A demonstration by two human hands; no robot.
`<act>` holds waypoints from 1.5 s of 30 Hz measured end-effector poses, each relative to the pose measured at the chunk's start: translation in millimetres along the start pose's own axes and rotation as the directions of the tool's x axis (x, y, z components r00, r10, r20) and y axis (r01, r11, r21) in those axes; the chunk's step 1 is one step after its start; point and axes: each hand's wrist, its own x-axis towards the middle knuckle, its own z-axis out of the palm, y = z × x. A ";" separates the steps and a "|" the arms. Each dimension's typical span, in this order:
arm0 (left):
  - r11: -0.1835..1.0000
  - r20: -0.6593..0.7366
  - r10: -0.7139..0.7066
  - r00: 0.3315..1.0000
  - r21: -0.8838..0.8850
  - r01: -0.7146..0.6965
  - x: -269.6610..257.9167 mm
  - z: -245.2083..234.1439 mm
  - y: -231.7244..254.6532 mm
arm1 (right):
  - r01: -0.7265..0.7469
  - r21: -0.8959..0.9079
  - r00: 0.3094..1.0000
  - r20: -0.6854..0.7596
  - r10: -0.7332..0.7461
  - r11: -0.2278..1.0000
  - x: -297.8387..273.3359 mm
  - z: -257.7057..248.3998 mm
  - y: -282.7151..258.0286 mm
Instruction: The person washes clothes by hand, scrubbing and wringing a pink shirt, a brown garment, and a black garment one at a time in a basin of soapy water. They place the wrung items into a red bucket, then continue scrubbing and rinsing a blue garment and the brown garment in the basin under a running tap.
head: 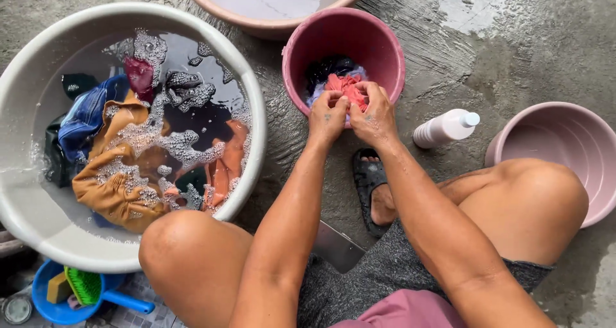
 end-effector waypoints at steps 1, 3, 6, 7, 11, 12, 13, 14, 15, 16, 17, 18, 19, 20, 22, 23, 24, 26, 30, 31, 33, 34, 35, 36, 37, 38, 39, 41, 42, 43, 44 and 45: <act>1.000 -0.008 0.000 1.000 -0.002 0.000 -5.9 -4.7 4.7 | 0.006 0.001 1.000 0.005 -0.006 1.000 -3.2 1.9 -3.9; 1.000 -0.016 0.002 1.000 -0.008 -0.003 -15.0 -15.7 16.9 | -0.007 0.032 1.000 0.021 0.007 0.999 -5.7 5.8 -14.3; 0.998 -0.073 -0.006 0.997 -0.060 0.002 -26.8 -36.9 22.6 | 0.047 0.054 0.998 0.035 -0.049 0.997 -10.8 19.3 -25.0; 0.998 -0.094 -0.006 0.996 -0.064 0.000 -31.4 -48.0 27.1 | 0.063 0.059 0.997 0.049 -0.066 0.996 -12.2 24.6 -31.6; 1.000 -0.194 -0.004 0.981 0.004 0.005 -55.7 -98.0 37.0 | 0.067 0.152 0.986 0.142 -0.089 0.986 -24.1 46.2 -70.3; 1.000 -0.218 -0.009 0.976 -0.009 0.008 -63.3 -110.6 37.1 | 0.041 0.175 0.978 0.195 -0.075 0.984 -28.8 51.1 -81.9; 1.000 -0.242 -0.017 0.970 -0.014 0.014 -67.9 -120.0 33.9 | 0.052 0.179 0.972 0.215 -0.090 0.982 -33.1 56.2 -90.9; 1.000 -0.287 0.009 0.958 -0.011 -0.013 -71.9 -130.1 30.5 | 0.081 0.150 0.965 0.237 -0.115 0.985 -36.4 62.4 -100.3; 0.999 -0.331 0.035 0.943 -0.005 -0.038 -75.5 -140.4 26.6 | 0.111 0.121 0.956 0.259 -0.139 0.986 -39.5 69.2 -109.5; 1.000 -0.361 0.023 0.932 -0.011 -0.029 -79.4 -149.1 24.5 | 0.125 0.127 0.945 0.286 -0.157 0.984 -42.6 76.9 -117.1; 1.000 -0.390 0.005 0.921 -0.017 -0.013 -83.0 -157.7 22.4 | 0.141 0.141 0.937 0.300 -0.179 0.980 -45.5 84.7 -124.7; 1.000 -0.415 -0.011 0.910 -0.024 0.001 -85.7 -165.3 21.8 | 0.156 0.154 0.929 0.311 -0.198 0.976 -47.3 91.0 -132.4; 0.999 -0.441 -0.022 0.897 -0.032 0.008 -89.2 -172.9 16.9 | 0.169 0.160 0.918 0.334 -0.215 0.973 -50.7 95.9 -141.0; 0.999 -0.461 -0.003 0.888 -0.044 -0.019 -89.7 -179.1 13.4 | 0.170 0.149 0.910 0.357 -0.213 0.974 -51.3 100.0 -149.2; 0.997 -0.498 0.005 0.867 -0.061 -0.041 -90.8 -189.0 6.4 | 0.180 0.140 0.891 0.396 -0.222 0.974 -52.2 108.4 -160.7; 0.998 -0.517 -0.003 0.856 -0.060 -0.033 -91.5 -192.8 2.7 | 0.184 0.146 0.880 0.416 -0.229 0.972 -52.6 113.1 -164.1; 0.998 -0.536 -0.007 0.844 -0.056 -0.027 -90.1 -198.6 -0.6 | 0.189 0.156 0.869 0.434 -0.239 0.970 -51.5 119.5 -168.6; 0.997 -0.566 -0.012 0.824 -0.066 -0.031 -88.3 -206.6 -9.9 | 0.219 0.141 0.852 0.456 -0.259 0.966 -48.9 133.2 -173.4; 0.995 -0.626 -0.095 0.774 -0.058 0.075 -92.7 -223.2 -25.5 | 0.228 0.115 0.810 0.528 -0.254 0.967 -48.2 165.9 -177.1; 0.994 -0.629 -0.106 0.770 -0.066 0.083 -95.7 -227.5 -25.4 | 0.228 0.112 0.804 0.539 -0.252 0.967 -50.0 170.7 -179.5; 0.983 -0.627 -0.184 0.757 -0.134 0.128 -98.8 -238.6 -24.8 | 0.265 0.096 0.787 0.554 -0.273 0.959 -51.4 182.8 -186.5; 0.980 -0.629 -0.197 0.752 -0.145 0.136 -99.1 -240.9 -32.8 | 0.266 0.092 0.780 0.565 -0.270 0.960 -53.2 188.6 -184.8; 0.987 -0.655 -0.159 0.739 -0.098 0.125 -99.7 -242.9 -40.6 | 0.281 0.107 0.768 0.570 -0.290 0.954 -55.1 194.1 -183.2; 0.993 -0.681 -0.112 0.724 -0.049 0.108 -96.7 -246.7 -46.7 | 0.302 0.125 0.757 0.571 -0.318 0.945 -53.6 200.7 -183.8; 0.992 -0.687 -0.118 0.718 -0.057 0.108 -97.1 -249.0 -50.7 | 0.309 0.124 0.750 0.577 -0.322 0.943 -54.6 204.5 -184.6; 0.989 -0.683 -0.138 0.717 -0.052 0.141 -98.1 -252.8 -54.3 | 0.321 0.074 0.743 0.599 -0.299 0.944 -55.9 208.9 -186.9; 0.984 -0.679 -0.159 0.717 -0.047 0.174 -99.6 -256.2 -57.4 | 0.334 0.023 0.736 0.619 -0.276 0.942 -57.5 212.7 -189.3; 0.979 -0.688 -0.164 0.707 -0.028 0.199 -100.8 -262.3 -61.4 | 0.359 0.083 0.707 0.626 -0.329 0.930 -55.5 227.6 -177.6; 0.975 -0.686 -0.166 0.709 -0.004 0.224 -102.2 -263.8 -63.4 | 0.372 0.136 0.688 0.624 -0.371 0.918 -55.2 233.7 -170.5; 0.974 -0.692 -0.170 0.701 -0.010 0.227 -103.8 -266.7 -63.2 | 0.376 0.139 0.680 0.631 -0.375 0.916 -55.9 237.4 -171.2; 0.970 -0.699 -0.168 0.695 0.006 0.241 -104.2 -269.4 -62.6 | 0.366 0.128 0.680 0.640 -0.358 0.922 -55.6 240.9 -171.5; 0.967 -0.705 -0.166 0.690 0.022 0.255 -104.2 -271.6 -61.9 | 0.355 0.116 0.680 0.649 -0.341 0.928 -54.9 244.2 -171.7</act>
